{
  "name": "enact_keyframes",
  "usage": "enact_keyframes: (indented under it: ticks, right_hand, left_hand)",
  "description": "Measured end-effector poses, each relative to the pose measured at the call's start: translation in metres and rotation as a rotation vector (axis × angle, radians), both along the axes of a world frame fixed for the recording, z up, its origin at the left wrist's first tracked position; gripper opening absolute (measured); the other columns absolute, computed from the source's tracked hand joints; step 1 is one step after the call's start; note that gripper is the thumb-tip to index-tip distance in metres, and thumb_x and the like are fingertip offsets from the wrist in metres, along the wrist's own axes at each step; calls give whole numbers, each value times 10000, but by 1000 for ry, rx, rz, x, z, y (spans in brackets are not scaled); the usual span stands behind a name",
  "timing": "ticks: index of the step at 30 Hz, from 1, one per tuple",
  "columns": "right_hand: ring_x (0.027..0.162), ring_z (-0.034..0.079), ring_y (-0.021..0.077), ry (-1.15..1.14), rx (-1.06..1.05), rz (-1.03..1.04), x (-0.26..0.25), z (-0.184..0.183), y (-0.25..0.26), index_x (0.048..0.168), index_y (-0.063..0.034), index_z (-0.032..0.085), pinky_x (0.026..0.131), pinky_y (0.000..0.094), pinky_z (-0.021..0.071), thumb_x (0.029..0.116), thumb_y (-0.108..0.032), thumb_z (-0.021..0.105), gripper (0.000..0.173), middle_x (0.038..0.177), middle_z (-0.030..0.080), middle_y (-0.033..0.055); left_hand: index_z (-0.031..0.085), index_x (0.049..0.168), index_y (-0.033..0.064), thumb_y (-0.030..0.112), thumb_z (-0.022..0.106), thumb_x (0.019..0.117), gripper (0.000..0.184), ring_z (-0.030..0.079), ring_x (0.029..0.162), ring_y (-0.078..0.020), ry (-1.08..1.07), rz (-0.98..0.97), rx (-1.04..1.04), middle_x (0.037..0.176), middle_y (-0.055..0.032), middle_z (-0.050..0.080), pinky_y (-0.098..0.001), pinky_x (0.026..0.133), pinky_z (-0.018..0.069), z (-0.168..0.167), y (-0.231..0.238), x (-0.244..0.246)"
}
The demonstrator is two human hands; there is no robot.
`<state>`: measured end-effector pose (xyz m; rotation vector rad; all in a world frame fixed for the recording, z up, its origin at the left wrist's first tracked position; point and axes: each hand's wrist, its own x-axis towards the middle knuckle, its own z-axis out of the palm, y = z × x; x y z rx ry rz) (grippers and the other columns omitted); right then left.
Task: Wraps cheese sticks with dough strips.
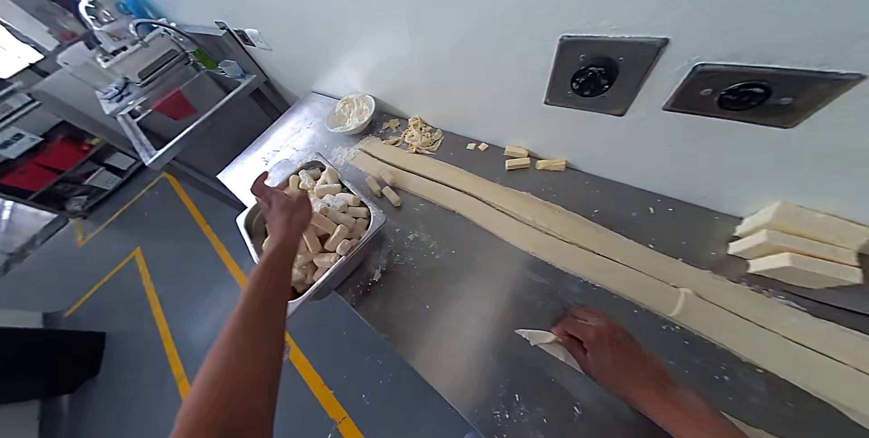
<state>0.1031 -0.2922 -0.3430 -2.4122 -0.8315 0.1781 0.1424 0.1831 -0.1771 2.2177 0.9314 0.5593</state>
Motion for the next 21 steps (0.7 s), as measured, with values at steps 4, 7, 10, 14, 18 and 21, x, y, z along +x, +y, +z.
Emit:
enact_keyframes:
  ticks: [4,7,10,14,18,21]
  right_hand:
    - [941,660,297,543,31,-117,18,54,2,1130,39,690,887,451,530,1058,-217,538,307,1032,680,203]
    - [781,622,168,592,168,-234,26,94,-4,1113,3,684,764,356,527,1054,-208,575,245,885,666,104]
    - [672,601,78,475,269,-185,25,140,-1,1053,-30,700,657,264,526,1024,-167,626,157,791,659,31]
    - [674,629,39,334,363,-101,19,178,26,1015,-43,725,639,208,533,1003,-164,646,146,792,691,14]
    - [994,689,142,524,402,-9,28,166,20,1373,33,569,912,323,560,1039,-221,600,421,1115,722,122]
    - [1068,658,196,754,180,154,32,138,-14,1317,73,600,982,386,511,1048,-226,567,403,1175,690,180]
  left_hand:
    - [306,1528,-96,254,664,978,744,338,1390,-598,113,-69,139,1494,-435,328,-710,1114,300,-3,12,8]
    - [578,1305,-72,180,587,1030,373,623,1150,-394,-36,-369,112,1266,-288,621,-571,989,482,-29,-72,-12]
    - [669,1193,-37,207,668,969,331,712,987,-142,-114,-895,-436,1129,-105,728,-349,892,593,-88,-192,-47]
    - [556,1186,-58,306,826,834,574,686,996,2,-376,-994,-954,1040,51,723,-243,925,581,-108,-328,-79]
    - [632,1057,102,233,672,960,167,701,867,8,-559,-742,-966,906,138,730,-236,809,604,-77,-331,-81]
    - [673,1170,47,333,453,1080,372,768,918,-197,-421,-771,-1062,1000,-66,788,-354,817,642,-44,-275,-76]
